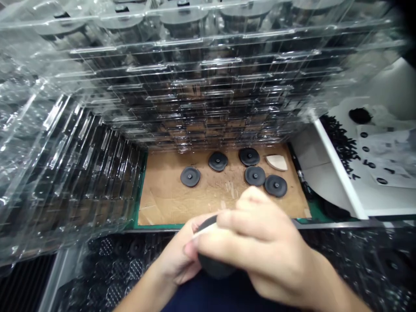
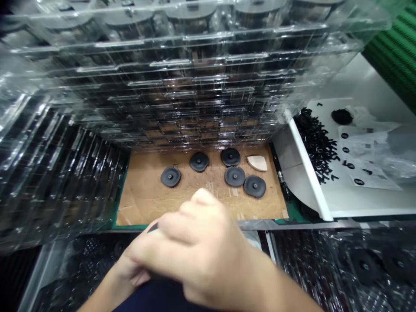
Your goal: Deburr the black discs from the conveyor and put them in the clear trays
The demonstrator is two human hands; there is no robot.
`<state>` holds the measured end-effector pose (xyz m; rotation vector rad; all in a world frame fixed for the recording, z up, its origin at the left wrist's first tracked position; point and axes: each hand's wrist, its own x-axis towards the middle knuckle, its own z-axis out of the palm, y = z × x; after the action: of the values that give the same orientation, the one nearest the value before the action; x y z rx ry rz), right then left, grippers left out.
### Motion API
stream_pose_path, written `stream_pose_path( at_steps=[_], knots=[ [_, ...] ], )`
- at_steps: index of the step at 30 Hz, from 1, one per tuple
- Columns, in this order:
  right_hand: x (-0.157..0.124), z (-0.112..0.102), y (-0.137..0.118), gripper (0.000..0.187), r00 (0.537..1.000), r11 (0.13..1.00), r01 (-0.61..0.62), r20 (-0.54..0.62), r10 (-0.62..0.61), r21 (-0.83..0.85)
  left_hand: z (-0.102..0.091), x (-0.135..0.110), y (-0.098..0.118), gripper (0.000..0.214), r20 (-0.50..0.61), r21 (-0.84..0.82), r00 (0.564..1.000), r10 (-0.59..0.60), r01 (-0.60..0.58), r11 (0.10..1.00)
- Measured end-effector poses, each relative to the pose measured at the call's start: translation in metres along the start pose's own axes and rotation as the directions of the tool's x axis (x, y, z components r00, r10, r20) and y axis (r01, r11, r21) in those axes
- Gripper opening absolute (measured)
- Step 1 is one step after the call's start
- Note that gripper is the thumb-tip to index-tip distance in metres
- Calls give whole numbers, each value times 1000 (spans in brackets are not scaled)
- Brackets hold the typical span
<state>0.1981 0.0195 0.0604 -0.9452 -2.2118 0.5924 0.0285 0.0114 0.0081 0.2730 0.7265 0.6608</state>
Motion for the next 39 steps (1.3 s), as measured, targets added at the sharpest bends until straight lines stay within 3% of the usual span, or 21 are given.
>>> stream_pose_path(
  at_steps=[2, 5, 8, 10, 12, 14, 15, 17, 20, 22, 24, 26, 30, 31, 33, 35, 37, 39],
  knots=[
    [-6, 1, 3, 27, 990, 988, -140, -9, 141, 67, -5, 2, -1, 63, 27, -12, 999, 32, -32, 999],
    [-24, 4, 5, 20, 927, 900, -374, 76, 367, 222, -14, 3, 0, 59, 52, -85, 994, 100, -95, 992],
    [-48, 16, 7, 16, 898, 761, -429, 142, 415, 487, -18, 3, 2, 61, 32, -128, 993, 117, -112, 985],
    [-60, 25, 9, 17, 857, 684, -462, 85, 508, 565, -17, 3, 3, 61, 21, -120, 993, 112, -109, 987],
    [-67, 30, 12, 17, 764, 639, -525, -19, 645, 563, -15, 4, 3, 60, 25, -115, 995, 99, -96, 989],
    [-64, 29, 12, 17, 679, 644, -571, -148, 719, 508, -13, 6, 2, 60, 42, -116, 996, 82, -77, 990],
    [-60, 28, 10, 18, 665, 672, -576, -212, 716, 466, -12, 6, 1, 61, 47, -115, 996, 77, -71, 991],
    [-45, 26, 2, 23, 699, 769, -539, -326, 636, 344, -10, 7, -3, 63, 33, -111, 996, 88, -84, 990],
    [-21, 32, -12, 28, 832, 930, -348, -417, 365, 121, -11, 6, -6, 64, -35, -68, 994, 104, -106, 992],
    [-10, 38, -17, 26, 902, 968, -240, -352, 249, 70, -13, 4, -6, 59, -84, -29, 991, 100, -103, 994],
    [-4, 41, -18, 22, 950, 965, -227, -187, 249, 129, -13, 4, -5, 56, -147, -28, 981, 129, -135, 990],
    [1, 42, -17, 20, 960, 955, -261, -69, 273, 143, -10, 3, -3, 54, -185, -49, 971, 151, -163, 985],
    [6, 40, -15, 26, 937, 973, -231, -272, 221, -6, 0, 2, -1, 38, -108, -62, 991, 82, -89, 994],
    [5, 38, -15, 27, 943, 979, -205, -263, 202, 18, 0, 2, 0, 37, -89, -69, 993, 84, -90, 994],
    [-2, 32, -16, 24, 974, 979, -167, -135, 183, 120, -2, 1, 3, 42, -51, -86, 993, 102, -106, 991],
    [-11, 23, -15, 22, 977, 969, -207, -29, 213, 138, -5, 1, 5, 51, -2, -88, 994, 107, -106, 990],
    [-18, 15, -10, 24, 963, 963, -268, -17, 269, 38, -6, 2, 7, 52, 12, -93, 996, 86, -84, 992],
    [-20, 10, -1, 28, 954, 953, -296, -78, 291, -66, -3, 3, 8, 52, -1, -100, 999, 43, -43, 994]
  ],
)
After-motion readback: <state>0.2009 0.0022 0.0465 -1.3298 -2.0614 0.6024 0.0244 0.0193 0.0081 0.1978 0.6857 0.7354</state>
